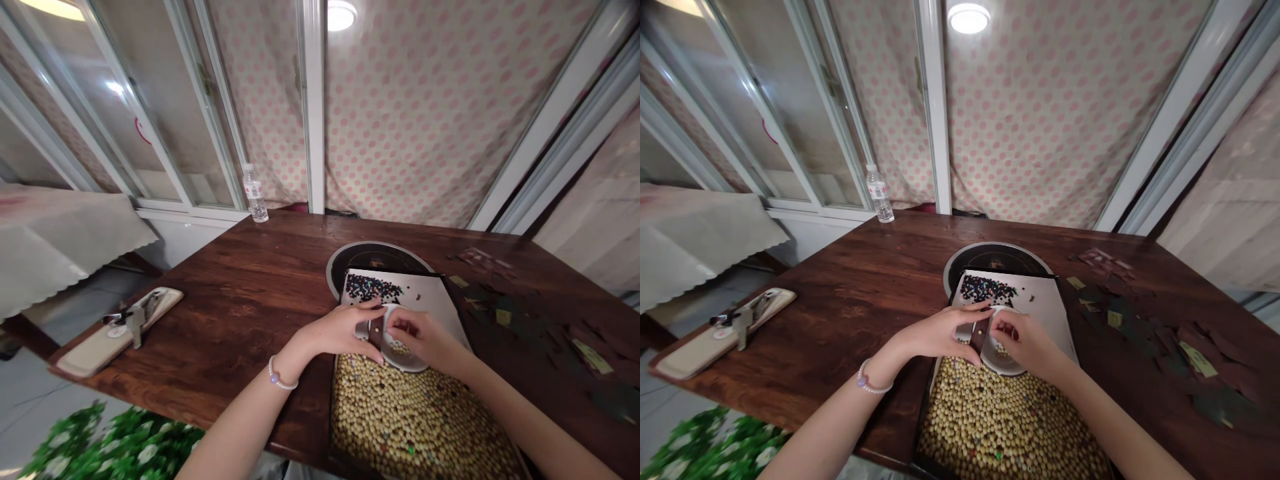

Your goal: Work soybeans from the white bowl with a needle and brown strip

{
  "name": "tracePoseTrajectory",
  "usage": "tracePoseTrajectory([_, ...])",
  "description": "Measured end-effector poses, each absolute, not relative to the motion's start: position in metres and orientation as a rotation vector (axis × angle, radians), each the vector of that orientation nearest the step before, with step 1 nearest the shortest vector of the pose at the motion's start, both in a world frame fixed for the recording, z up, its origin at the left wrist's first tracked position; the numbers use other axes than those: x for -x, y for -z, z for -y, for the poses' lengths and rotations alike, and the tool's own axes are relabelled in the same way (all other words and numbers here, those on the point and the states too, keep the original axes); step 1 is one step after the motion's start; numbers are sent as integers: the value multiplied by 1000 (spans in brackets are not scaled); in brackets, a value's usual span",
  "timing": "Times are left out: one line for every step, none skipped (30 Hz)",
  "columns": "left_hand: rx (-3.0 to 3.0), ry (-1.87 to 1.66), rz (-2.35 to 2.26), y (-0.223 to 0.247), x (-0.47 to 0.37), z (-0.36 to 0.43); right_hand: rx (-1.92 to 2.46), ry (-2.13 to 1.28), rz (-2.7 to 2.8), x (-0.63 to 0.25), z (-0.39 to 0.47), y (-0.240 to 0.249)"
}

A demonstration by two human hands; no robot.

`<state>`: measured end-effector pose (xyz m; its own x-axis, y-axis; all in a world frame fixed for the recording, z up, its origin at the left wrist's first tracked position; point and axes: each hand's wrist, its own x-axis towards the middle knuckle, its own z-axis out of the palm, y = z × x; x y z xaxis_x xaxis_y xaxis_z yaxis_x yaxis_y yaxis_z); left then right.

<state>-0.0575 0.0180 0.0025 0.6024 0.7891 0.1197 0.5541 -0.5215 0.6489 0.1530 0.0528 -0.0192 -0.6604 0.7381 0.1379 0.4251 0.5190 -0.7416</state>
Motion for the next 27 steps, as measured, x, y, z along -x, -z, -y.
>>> tracePoseTrajectory([-2268,-551,-1054,-2,57,-18,962,-945,2322,-152,-52,20])
tracePoseTrajectory([-2271,-554,-1049,-2,57,-19,967,-935,2317,-152,-52,20])
tracePoseTrajectory([-2274,-555,-1045,-2,57,-19,969,-927,2308,-151,-52,21])
tracePoseTrajectory([-2276,-555,-1039,-2,57,-19,968,-924,2295,-151,-52,22])
tracePoseTrajectory([-2278,-557,-1031,-3,57,-19,965,-926,2277,-151,-53,22])
tracePoseTrajectory([-2279,-561,-1020,-3,57,-19,961,-935,2254,-151,-54,23])
tracePoseTrajectory([-2278,-571,-1008,-3,57,-19,957,-950,2226,-151,-54,23])
tracePoseTrajectory([-2275,-583,-999,-3,57,-19,955,-967,2196,-152,-55,23])
tracePoseTrajectory([-2269,-593,-999,-3,57,-19,959,-982,2163,-152,-56,23])
tracePoseTrajectory([-2262,-600,-1010,-3,57,-19,965,-994,2132,-153,-57,23])
tracePoseTrajectory([-2254,-601,-1026,-3,57,-19,974,-1004,2103,-153,-57,23])
tracePoseTrajectory([-2248,-597,-1043,-3,57,-18,982,-1011,2078,-153,-58,23])
tracePoseTrajectory([-2248,-587,-1057,-2,57,-18,989,-1018,2057,-154,-58,23])
tracePoseTrajectory([-2253,-578,-1064,-2,57,-18,993,-1023,2041,-154,-58,23])
tracePoseTrajectory([-2264,-572,-1067,-2,57,-18,994,-1028,2026,-154,-58,23])
tracePoseTrajectory([-2277,-566,-1070,-2,57,-18,990,-1032,2014,-153,-58,23])
tracePoseTrajectory([-2289,-557,-1076,-2,56,-18,987,-1032,2000,-153,-58,23])
tracePoseTrajectory([-2297,-545,-1085,-3,56,-17,983,-1033,1989,-153,-57,24])
tracePoseTrajectory([-2299,-535,-1095,-3,56,-17,979,-1036,1983,-153,-57,24])
tracePoseTrajectory([-2298,-524,-1102,-4,56,-17,977,-1040,1980,-153,-58,24])
tracePoseTrajectory([-2296,-513,-1103,-4,55,-17,979,-1044,1980,-153,-58,25])
tracePoseTrajectory([-2293,-506,-1101,-5,55,-17,986,-1045,1982,-153,-58,26])
tracePoseTrajectory([-2289,-503,-1100,-5,55,-17,995,-1043,1989,-153,-58,27])
tracePoseTrajectory([-2281,-508,-1102,-5,55,-17,1004,-1038,1998,-153,-58,28])
tracePoseTrajectory([-2271,-516,-1109,-4,56,-17,1014,-1028,2008,-153,-58,29])
tracePoseTrajectory([-2261,-527,-1117,-4,56,-18,1020,-1015,2022,-153,-59,29])
tracePoseTrajectory([-2252,-541,-1124,-3,56,-18,1020,-1001,2039,-153,-59,30])
